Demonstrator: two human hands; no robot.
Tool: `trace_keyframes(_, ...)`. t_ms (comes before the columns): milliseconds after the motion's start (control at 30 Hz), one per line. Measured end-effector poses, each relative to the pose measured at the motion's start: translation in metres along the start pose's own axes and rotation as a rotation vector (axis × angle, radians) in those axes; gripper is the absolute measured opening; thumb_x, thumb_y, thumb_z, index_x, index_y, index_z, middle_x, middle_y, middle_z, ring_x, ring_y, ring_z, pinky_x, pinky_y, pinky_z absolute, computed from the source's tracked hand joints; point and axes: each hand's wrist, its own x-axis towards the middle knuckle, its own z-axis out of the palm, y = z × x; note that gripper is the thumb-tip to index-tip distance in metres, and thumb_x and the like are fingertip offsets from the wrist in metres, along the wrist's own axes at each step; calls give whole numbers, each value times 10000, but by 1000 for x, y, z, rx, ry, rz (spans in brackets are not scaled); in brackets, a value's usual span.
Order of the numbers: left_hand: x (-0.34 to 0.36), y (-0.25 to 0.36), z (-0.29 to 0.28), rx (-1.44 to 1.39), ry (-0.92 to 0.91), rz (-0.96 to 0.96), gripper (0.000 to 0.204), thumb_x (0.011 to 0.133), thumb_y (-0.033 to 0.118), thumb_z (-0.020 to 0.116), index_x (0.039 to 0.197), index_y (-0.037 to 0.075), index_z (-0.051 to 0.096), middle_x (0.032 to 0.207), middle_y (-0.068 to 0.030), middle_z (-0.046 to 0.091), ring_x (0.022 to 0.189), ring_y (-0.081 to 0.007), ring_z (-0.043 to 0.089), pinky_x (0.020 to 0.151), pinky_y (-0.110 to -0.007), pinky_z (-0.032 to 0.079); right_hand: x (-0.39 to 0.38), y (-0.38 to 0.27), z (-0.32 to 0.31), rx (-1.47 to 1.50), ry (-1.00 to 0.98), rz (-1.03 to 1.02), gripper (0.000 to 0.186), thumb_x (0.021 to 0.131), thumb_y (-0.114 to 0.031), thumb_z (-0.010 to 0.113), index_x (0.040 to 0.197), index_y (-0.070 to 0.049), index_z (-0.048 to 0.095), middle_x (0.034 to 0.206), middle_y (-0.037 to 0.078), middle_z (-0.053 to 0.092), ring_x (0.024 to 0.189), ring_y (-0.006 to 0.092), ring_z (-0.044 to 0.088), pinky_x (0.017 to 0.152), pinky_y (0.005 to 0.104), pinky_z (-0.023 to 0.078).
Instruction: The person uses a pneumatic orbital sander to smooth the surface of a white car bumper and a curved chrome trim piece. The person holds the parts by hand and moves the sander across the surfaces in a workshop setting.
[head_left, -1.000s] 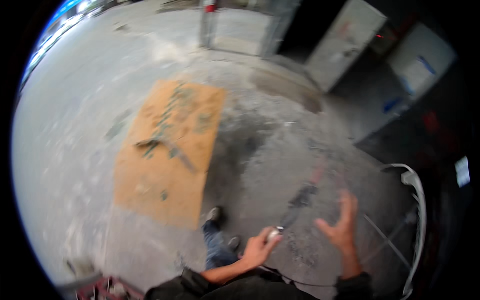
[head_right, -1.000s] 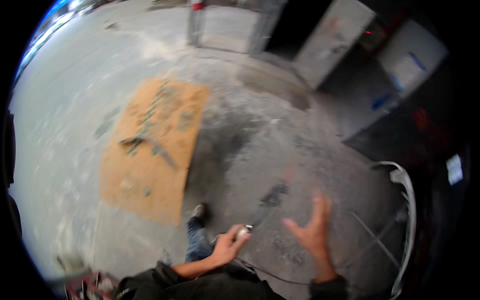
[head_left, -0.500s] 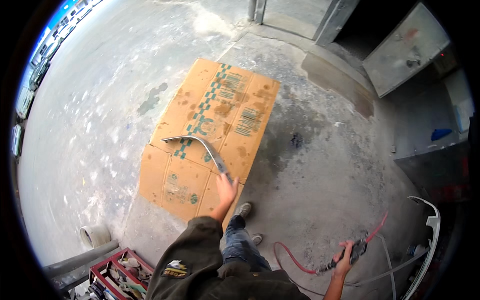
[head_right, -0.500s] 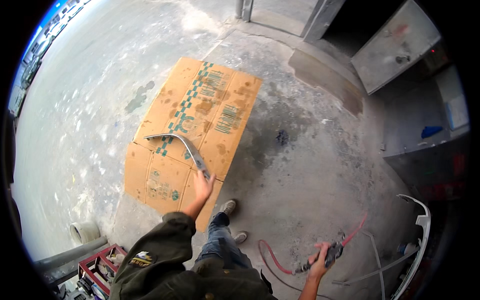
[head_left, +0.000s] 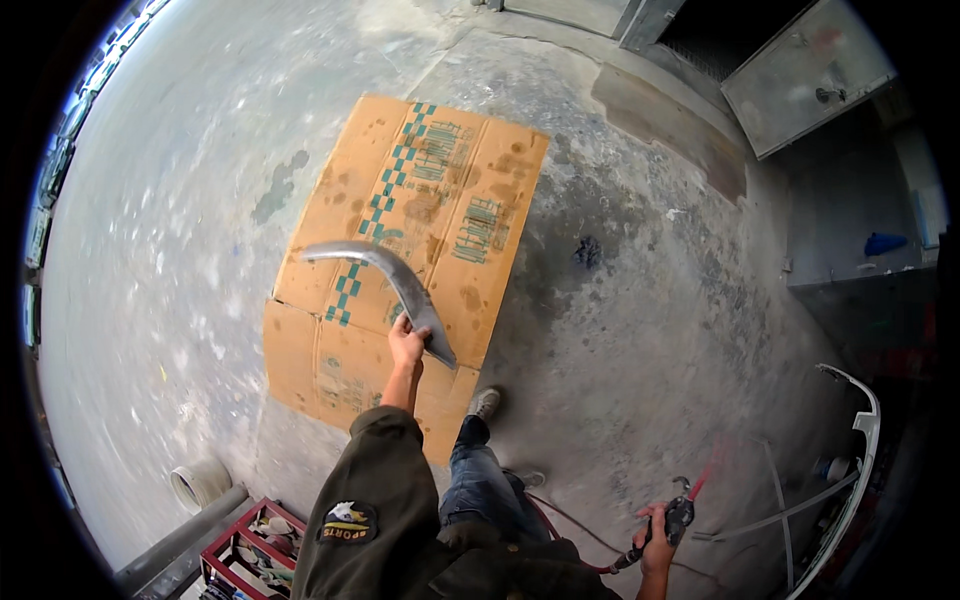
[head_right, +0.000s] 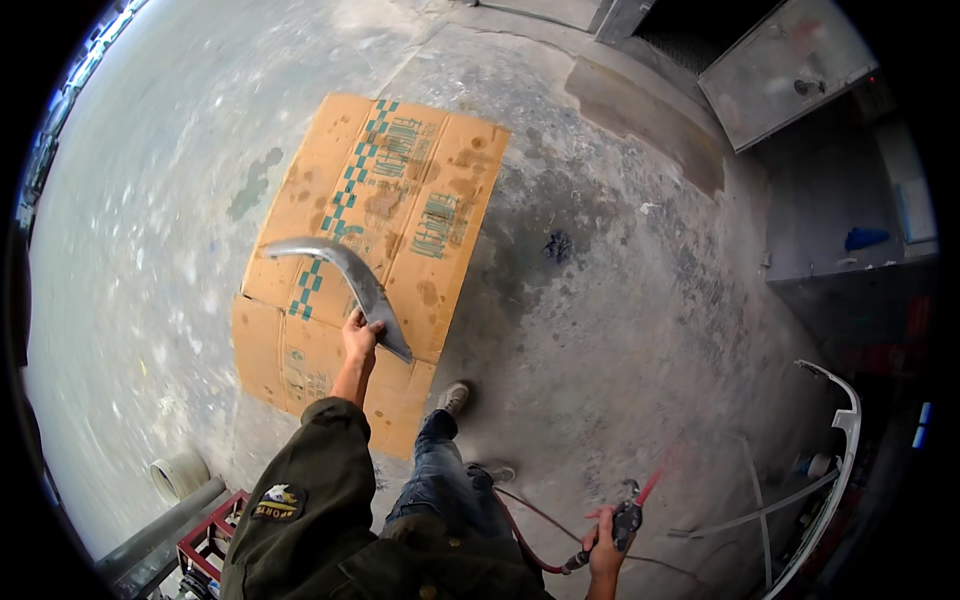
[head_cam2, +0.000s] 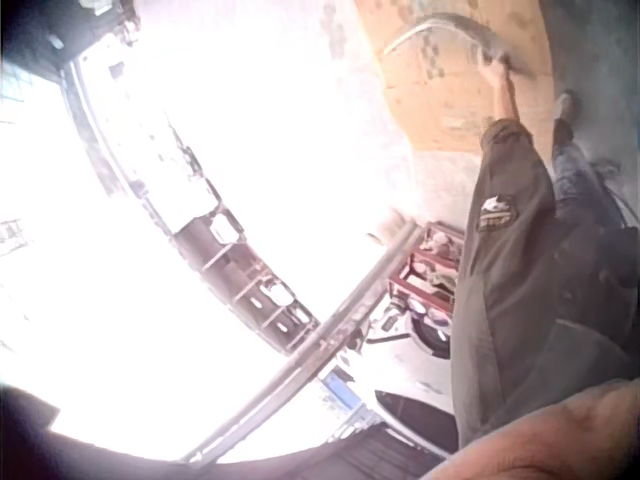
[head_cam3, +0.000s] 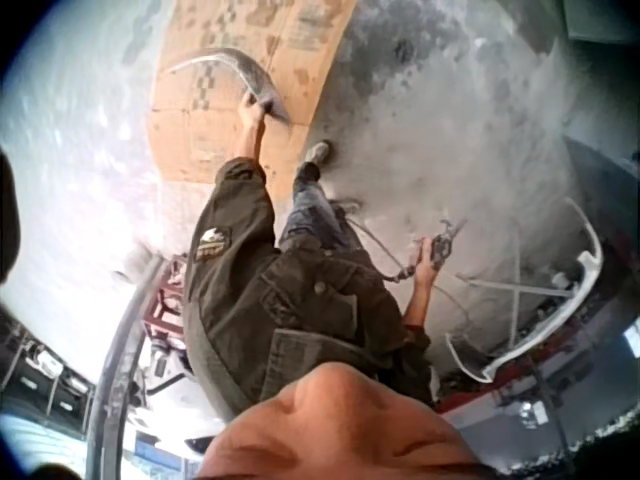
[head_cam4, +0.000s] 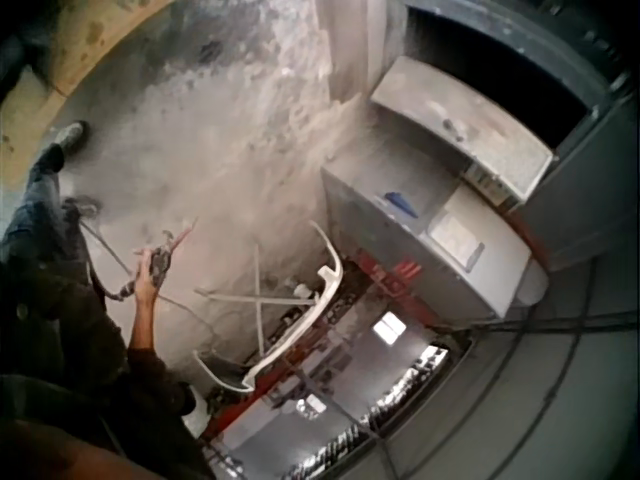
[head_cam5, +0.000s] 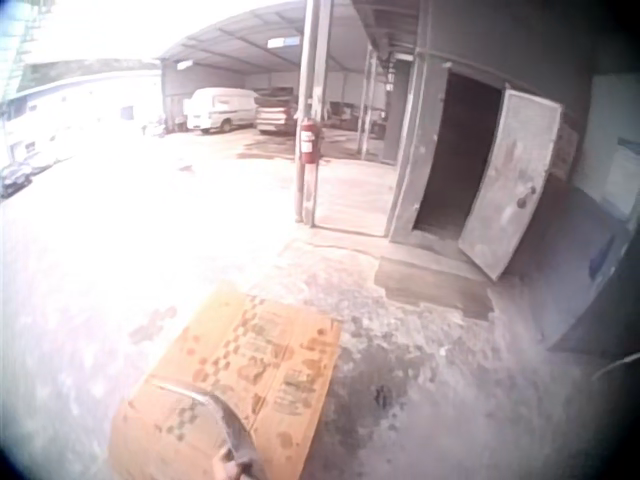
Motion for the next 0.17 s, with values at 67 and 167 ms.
trace_keyframes(67, -29, 22, 38, -13, -176, 26, 573, 847, -208, 596, 1387, -17, 575, 1248, -99, 712, 1104, -183, 684, 946, -304, 520, -3, 4, 7, -65, 0, 18, 170, 1062, -212, 581, 1095, -45, 576, 849, 93, 690, 431, 95, 485, 412, 268, 391)
trace_keyframes(167, -58, 52, 85, -29, -412, 0, 569, 888, -138, 640, 1425, 33, 558, 1241, -63, 711, 1066, -153, 687, 926, -295, 538, 0, 13, 33, -235, -199, 97, 247, 984, -214, 701, 1159, -61, 617, 830, 72, 740, 492, 95, 559, 458, 283, 446)
